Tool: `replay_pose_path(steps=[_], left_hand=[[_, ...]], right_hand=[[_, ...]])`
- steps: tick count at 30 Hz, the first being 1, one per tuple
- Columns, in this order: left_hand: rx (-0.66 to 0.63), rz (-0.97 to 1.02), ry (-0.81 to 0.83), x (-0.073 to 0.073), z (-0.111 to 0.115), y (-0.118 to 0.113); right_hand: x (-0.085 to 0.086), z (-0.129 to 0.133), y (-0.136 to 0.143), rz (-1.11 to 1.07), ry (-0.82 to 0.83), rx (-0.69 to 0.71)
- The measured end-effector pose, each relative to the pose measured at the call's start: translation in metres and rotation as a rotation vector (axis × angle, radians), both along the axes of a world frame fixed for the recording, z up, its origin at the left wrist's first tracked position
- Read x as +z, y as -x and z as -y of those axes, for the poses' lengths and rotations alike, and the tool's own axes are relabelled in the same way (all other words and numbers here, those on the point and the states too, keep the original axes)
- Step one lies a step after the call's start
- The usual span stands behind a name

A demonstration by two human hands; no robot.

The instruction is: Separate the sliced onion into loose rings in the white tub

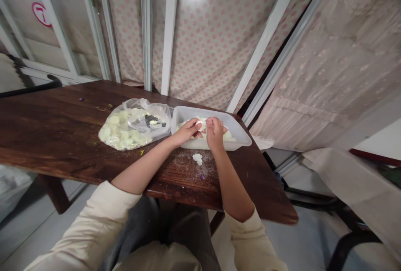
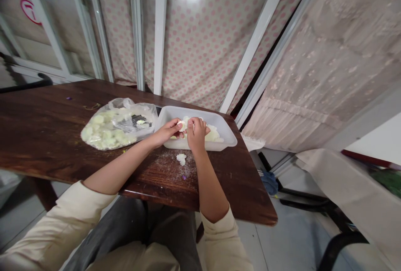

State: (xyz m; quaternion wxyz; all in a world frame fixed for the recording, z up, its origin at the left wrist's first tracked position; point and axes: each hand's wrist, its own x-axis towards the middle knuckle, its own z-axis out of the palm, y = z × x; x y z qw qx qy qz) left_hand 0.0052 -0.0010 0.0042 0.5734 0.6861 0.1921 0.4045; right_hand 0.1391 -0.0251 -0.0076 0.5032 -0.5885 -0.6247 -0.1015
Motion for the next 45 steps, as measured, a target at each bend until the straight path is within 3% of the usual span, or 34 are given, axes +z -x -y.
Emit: replay_pose_path(steps=[3,5,9,15,18,23,32,39,45], left_hand=[[0.004,-0.013,0.007,0.0,0.0,0.0],[-0.009,-0.037,0.005,0.0,0.0,0.0],[-0.014,-0.078,-0.018,-0.001,0.0,0.0],[0.014,-0.112,-0.075,-0.002,0.0,0.0],[0.013,-0.118,-0.086,-0.002,0.0,0.0],[-0.009,-0.104,-0.088,-0.001,0.0,0.001],[0.008,-0.069,-0.043,0.002,0.001,0.001],[0.001,-0.069,-0.113,-0.002,-0.003,0.002],[0.044,-0.054,-0.077,-0.002,-0.002,0.0]], right_hand=[[0.002,0.001,0.003,0.006,0.044,0.18],[0.003,0.002,0.004,-0.012,0.057,0.202],[0.004,0.003,0.004,0.063,0.009,0.108],[0.003,0.005,0.006,0.291,-0.028,-0.185],[0.002,0.006,0.007,0.291,0.0,-0.232],[0.002,0.005,0.006,0.272,0.025,-0.256],[0.001,0.002,-0.001,0.187,0.025,-0.175],[0.0,-0.005,-0.017,0.06,0.072,-0.195],[0.0,-0.004,-0.013,-0.005,-0.004,-0.174]])
